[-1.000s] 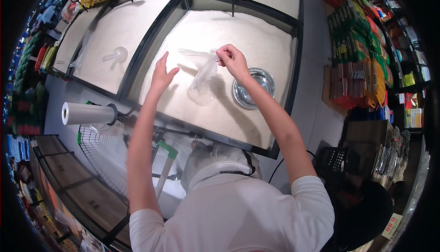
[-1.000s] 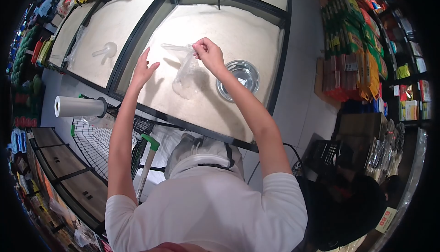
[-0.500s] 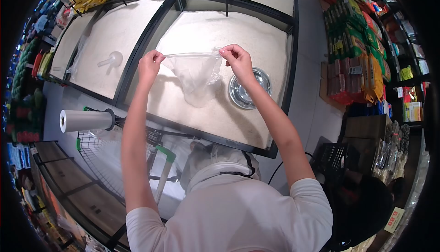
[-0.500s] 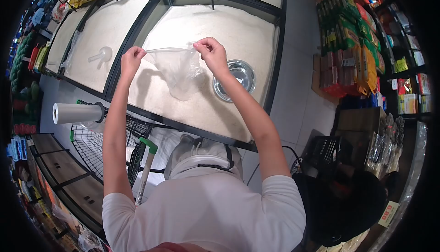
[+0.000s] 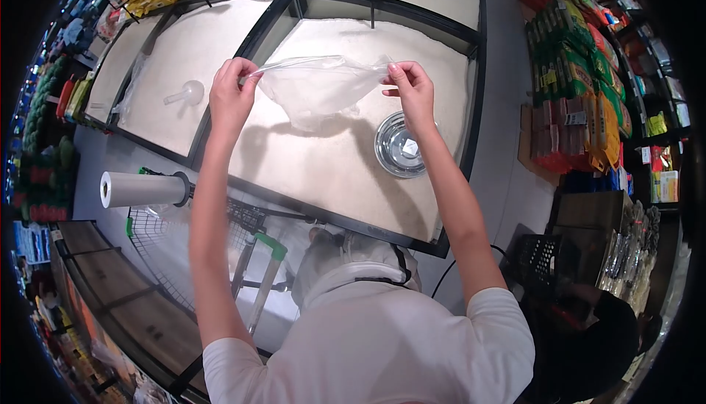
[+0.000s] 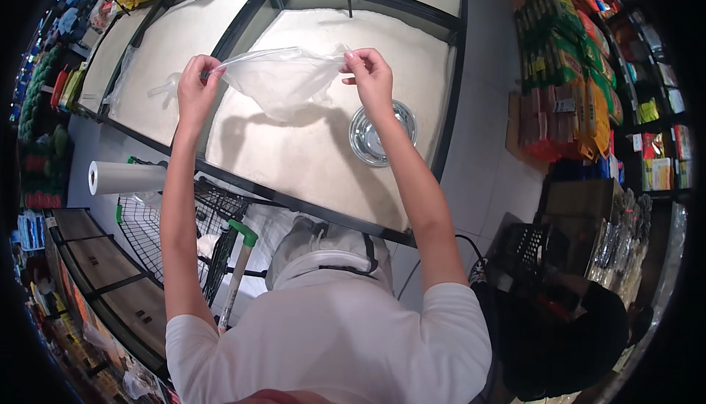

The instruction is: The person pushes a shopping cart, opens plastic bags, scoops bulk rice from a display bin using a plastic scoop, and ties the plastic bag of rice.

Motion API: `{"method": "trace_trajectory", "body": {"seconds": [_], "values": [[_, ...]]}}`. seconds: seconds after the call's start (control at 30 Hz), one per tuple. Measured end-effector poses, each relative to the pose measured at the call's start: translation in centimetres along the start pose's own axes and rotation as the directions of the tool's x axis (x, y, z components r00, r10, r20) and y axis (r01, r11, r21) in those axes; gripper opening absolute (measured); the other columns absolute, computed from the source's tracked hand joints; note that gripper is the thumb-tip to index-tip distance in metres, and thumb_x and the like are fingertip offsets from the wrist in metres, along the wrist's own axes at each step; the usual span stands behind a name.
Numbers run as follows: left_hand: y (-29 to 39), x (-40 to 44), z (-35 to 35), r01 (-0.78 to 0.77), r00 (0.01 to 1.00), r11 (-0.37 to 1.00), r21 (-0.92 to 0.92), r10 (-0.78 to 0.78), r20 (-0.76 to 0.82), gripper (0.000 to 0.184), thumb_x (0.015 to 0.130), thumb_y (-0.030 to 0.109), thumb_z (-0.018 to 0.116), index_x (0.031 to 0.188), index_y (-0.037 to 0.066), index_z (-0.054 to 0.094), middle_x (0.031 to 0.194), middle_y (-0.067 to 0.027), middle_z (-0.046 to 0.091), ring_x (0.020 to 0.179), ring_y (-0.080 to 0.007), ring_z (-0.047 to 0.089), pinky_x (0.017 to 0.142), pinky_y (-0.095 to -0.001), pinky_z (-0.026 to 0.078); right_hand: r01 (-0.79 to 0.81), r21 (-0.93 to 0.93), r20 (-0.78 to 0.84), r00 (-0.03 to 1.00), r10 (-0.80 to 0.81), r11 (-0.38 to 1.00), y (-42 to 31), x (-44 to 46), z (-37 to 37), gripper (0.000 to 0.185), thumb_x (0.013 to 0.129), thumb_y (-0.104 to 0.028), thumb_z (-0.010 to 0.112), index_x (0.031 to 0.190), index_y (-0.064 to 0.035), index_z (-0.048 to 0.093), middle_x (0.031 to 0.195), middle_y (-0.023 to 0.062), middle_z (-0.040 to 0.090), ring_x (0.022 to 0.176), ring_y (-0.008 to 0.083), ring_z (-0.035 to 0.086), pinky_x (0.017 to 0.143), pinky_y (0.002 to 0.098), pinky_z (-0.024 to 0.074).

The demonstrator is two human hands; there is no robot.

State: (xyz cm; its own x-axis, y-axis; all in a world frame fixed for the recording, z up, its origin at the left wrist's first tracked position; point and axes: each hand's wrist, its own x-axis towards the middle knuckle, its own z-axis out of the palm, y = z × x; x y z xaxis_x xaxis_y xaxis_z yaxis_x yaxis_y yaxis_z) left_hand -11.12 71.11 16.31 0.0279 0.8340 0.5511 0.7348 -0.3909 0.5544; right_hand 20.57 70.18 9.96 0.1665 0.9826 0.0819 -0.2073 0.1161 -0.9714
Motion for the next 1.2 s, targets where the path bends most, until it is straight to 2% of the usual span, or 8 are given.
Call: {"method": "trace_trajectory", "body": {"seconds": [0.13,0.27,0.4,0.57,0.7,0.8,0.97,1.2], "values": [[1.3,-0.8,0.2,0.173,0.984,0.983,-0.064,-0.17,0.047,0.014,0.087,0.01,0.069,0.098,0.004,0.063,0.084,-0.0046,0.062,0.072,-0.0154,0.062,0.063,-0.0286,0.05,-0.017,0.055,0.063,0.998,0.013,0.998,1.2,0.4,1.3,0.016,0.098,-0.02,0.061,0.102,-0.0047,0.061,0.092,0.0034,0.065,0.089,0.0115,0.064,0.075,0.0263,0.0551],[3.2,-3.5,2.7,0.237,0.884,0.953,-0.191,-0.13,0.449,0.066,0.086,0.007,0.067,0.145,0.017,0.04,0.083,-0.0072,0.061,0.073,-0.019,0.063,0.071,-0.0333,0.052,-0.041,-0.127,0.263,0.962,0.073,0.991,4.1,-1.5,3.0,0.017,0.1,-0.022,0.059,0.102,-0.0048,0.06,0.097,0.0012,0.063,0.092,0.0084,0.059,0.086,0.0267,0.0511],[3.7,-6.5,5.3,0.132,0.898,0.97,-0.205,-0.029,0.44,0.055,0.08,0.001,0.064,0.132,0.014,0.056,0.096,-0.0102,0.065,0.086,-0.0257,0.063,0.075,-0.0346,0.054,-0.133,0.044,0.505,0.858,0.093,0.99,3.3,-5.2,5.7,0.018,0.098,-0.02,0.062,0.107,-0.0043,0.063,0.1,0.0013,0.064,0.097,0.0101,0.057,0.092,0.0266,0.0433],[4.6,-10.2,6.0,0.033,0.968,0.983,-0.18,0.014,0.252,0.04,0.072,-0.003,0.063,0.11,0.01,0.066,0.108,-0.0077,0.066,0.106,-0.0295,0.057,0.078,-0.0336,0.054,-0.253,0.175,0.307,0.932,0.191,0.951,6.0,-7.0,4.2,0.043,0.101,-0.041,0.054,0.123,-0.004,0.059,0.128,0.0113,0.06,0.119,0.018,0.055,0.103,0.0371,0.042],[5.1,-14.4,6.5,-0.148,0.967,0.973,-0.179,0.181,0.179,0.032,0.07,-0.004,0.064,0.1,0.006,0.067,0.12,-0.0112,0.062,0.101,-0.0328,0.061,0.081,-0.0372,0.056,-0.784,0.266,0.112,0.604,0.789,0.561,8.0,-9.0,5.1,0.063,0.101,-0.051,0.045,0.147,-0.0091,0.035,0.142,0.013,0.051,0.131,0.0278,0.048,0.107,0.0462,0.0415],[4.9,-17.7,7.4,-0.03,0.976,0.953,-0.302,0.093,0.197,0.028,0.066,-0.004,0.066,0.092,0.005,0.067,0.129,-0.0137,0.057,0.1,-0.0351,0.062,0.084,-0.0403,0.055,-0.72,0.533,0.447,0.685,0.575,0.444,10.9,-9.1,4.3,0.058,0.102,-0.049,0.044,0.142,-0.0077,0.042,0.135,0.0147,0.055,0.122,0.0294,0.056,0.101,0.0466,0.0474],[3.6,-19.2,5.5,-0.15,0.902,0.987,-0.064,0.162,0.4,0.023,0.067,-0.001,0.066,0.089,0.004,0.06,0.115,-0.0143,0.058,0.096,-0.0338,0.06,0.081,-0.0395,0.053,-0.714,0.414,0.365,0.698,0.616,0.565,13.5,-6.9,5.8,0.029,0.102,-0.022,0.051,0.125,-0.0047,0.053,0.109,0.0115,0.064,0.096,0.0236,0.065,0.085,0.0382,0.0562],[-7.2,-20.6,6.0,-0.13,0.97,0.962,0.242,0.074,0.23,0.015,0.077,-0.001,0.055,0.092,0.001,0.055,0.102,-0.0166,0.055,0.091,-0.0369,0.055,0.08,-0.0442,0.05,-0.734,0.213,0.369,0.672,0.643,0.645,17.6,-7.2,9.0,0.046,0.099,-0.018,0.056,0.14,-0.002,0.042,0.132,0.0171,0.055,0.118,0.026,0.058,0.099,0.0354,0.0494]]}}
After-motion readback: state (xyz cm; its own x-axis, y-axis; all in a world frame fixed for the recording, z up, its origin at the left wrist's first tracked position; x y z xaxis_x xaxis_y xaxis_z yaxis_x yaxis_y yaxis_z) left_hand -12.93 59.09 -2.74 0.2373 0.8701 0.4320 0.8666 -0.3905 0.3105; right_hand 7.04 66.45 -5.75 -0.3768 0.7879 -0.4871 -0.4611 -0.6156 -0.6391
